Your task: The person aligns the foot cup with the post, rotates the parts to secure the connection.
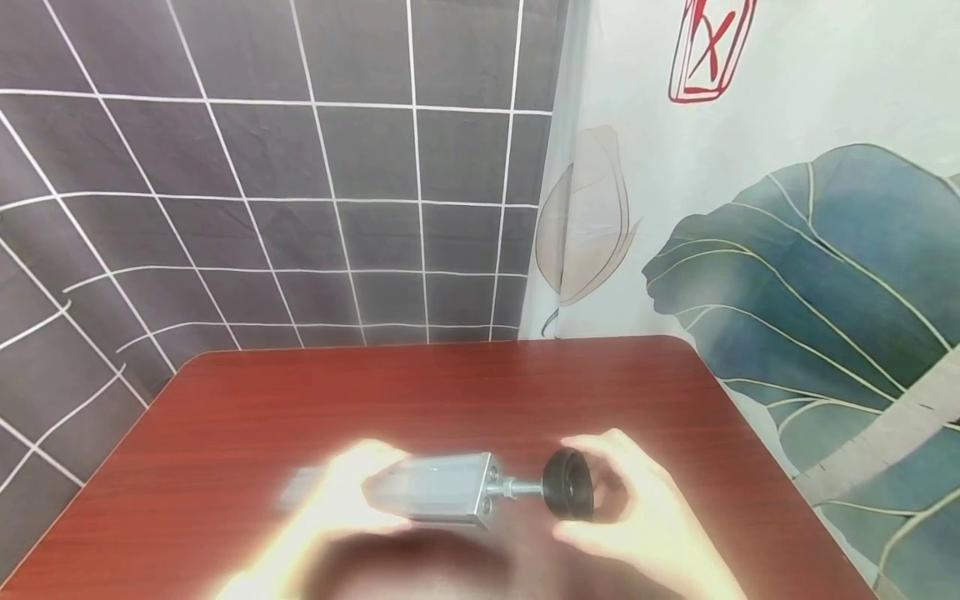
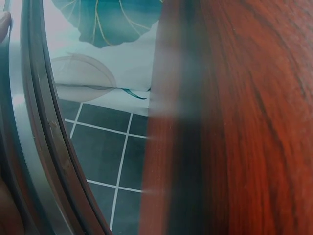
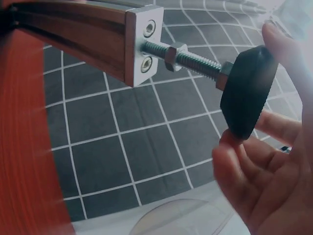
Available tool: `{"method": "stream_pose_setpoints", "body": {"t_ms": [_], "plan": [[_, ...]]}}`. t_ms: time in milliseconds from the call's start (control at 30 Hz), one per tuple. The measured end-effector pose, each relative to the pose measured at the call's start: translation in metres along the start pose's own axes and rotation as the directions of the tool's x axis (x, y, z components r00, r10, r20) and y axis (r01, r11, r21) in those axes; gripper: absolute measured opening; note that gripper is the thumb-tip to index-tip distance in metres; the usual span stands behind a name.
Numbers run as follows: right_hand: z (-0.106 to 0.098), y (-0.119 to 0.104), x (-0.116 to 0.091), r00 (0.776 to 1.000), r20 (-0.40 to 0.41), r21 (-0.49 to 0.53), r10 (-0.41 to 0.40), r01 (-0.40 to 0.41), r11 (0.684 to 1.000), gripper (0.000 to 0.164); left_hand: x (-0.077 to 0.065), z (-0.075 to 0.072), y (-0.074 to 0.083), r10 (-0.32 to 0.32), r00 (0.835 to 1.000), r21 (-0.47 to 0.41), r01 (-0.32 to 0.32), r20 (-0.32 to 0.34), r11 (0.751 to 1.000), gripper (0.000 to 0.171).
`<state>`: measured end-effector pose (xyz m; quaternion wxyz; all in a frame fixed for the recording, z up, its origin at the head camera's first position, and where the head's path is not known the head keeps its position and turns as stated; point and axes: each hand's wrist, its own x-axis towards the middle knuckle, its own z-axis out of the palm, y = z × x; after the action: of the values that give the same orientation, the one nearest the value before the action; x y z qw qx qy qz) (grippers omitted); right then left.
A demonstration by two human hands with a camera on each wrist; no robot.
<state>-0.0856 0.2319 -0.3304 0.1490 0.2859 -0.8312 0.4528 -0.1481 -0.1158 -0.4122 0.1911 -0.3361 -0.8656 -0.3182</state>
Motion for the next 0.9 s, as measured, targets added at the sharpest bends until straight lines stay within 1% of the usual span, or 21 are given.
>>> {"method": "stream_pose_setpoints", "body": {"t_ms": [67,133,267,300,333,400,433,500,533,567,600,633,667,733,800,900], "plan": [[0.002,0.0,0.0,1.0,-0.021,0.016,0.019,-0.019,1.0,0.076,0.0,0.0,0.0,0.002,1.0,0.007,-0.002,0.0,1.0,0.067],[0.003,-0.001,-0.001,0.999,-0.027,0.031,0.044,-0.043,0.999,0.078,0.001,-0.001,0.001,0.002,1.0,0.014,-0.002,0.003,1.0,0.066],[0.003,-0.003,-0.001,0.999,-0.022,0.026,0.042,-0.041,0.999,0.081,0.003,-0.002,0.003,-0.006,1.0,0.023,0.006,0.01,1.0,0.066],[0.002,-0.005,-0.001,0.999,-0.004,0.027,0.047,-0.047,0.999,0.081,0.003,-0.002,0.004,-0.007,1.0,0.023,0.007,0.013,1.0,0.066],[0.0,-0.006,0.0,0.998,0.027,0.051,0.049,-0.05,0.997,0.081,0.003,-0.002,0.004,-0.008,1.0,0.021,0.008,0.013,1.0,0.066],[-0.004,-0.007,0.0,0.995,0.102,0.12,0.023,-0.036,0.992,0.082,0.003,-0.002,0.004,-0.005,1.0,0.013,0.005,0.011,1.0,0.066],[-0.006,-0.007,0.0,0.99,0.142,0.166,0.005,-0.029,0.986,0.084,0.003,-0.002,0.003,-0.001,1.0,0.007,0.001,0.008,1.0,0.067],[-0.009,-0.005,-0.001,0.977,0.205,0.28,-0.059,-0.001,0.96,0.088,0.003,-0.002,0.002,-0.001,1.0,-0.005,0.001,0.005,1.0,0.067],[-0.01,-0.004,-0.001,0.97,0.229,0.312,-0.084,0.008,0.95,0.089,0.003,-0.002,0.001,-0.005,1.0,-0.01,0.005,0.004,1.0,0.067],[-0.01,-0.003,-0.001,0.965,0.24,0.32,-0.106,0.024,0.947,0.089,0.003,-0.002,0.001,-0.01,1.0,-0.013,0.01,0.003,1.0,0.067],[-0.01,-0.002,-0.002,0.963,0.242,0.31,-0.121,0.041,0.95,0.088,0.003,-0.002,0.001,-0.017,1.0,-0.015,0.017,0.003,1.0,0.067],[-0.01,-0.002,-0.002,0.963,0.242,0.296,-0.118,0.043,0.954,0.086,0.002,-0.003,0.0,-0.023,1.0,-0.014,0.023,0.004,1.0,0.067],[-0.01,-0.002,-0.003,0.965,0.239,0.267,-0.104,0.037,0.963,0.085,0.002,-0.003,0.0,-0.03,1.0,-0.011,0.03,0.007,1.0,0.067],[-0.011,-0.005,-0.003,0.972,0.229,0.19,-0.048,0.004,0.982,0.082,0.001,-0.004,0.001,-0.036,0.999,-0.008,0.036,0.006,0.999,0.066],[-0.011,-0.007,-0.002,0.98,0.199,0.147,-0.023,-0.007,0.989,0.082,0.001,-0.004,0.002,-0.036,0.999,-0.007,0.036,0.007,0.999,0.067],[-0.01,-0.009,-0.001,0.988,0.155,0.111,-0.02,0.003,0.994,0.083,0.001,-0.005,0.002,-0.039,0.999,-0.01,0.039,0.009,0.999,0.066]]}}
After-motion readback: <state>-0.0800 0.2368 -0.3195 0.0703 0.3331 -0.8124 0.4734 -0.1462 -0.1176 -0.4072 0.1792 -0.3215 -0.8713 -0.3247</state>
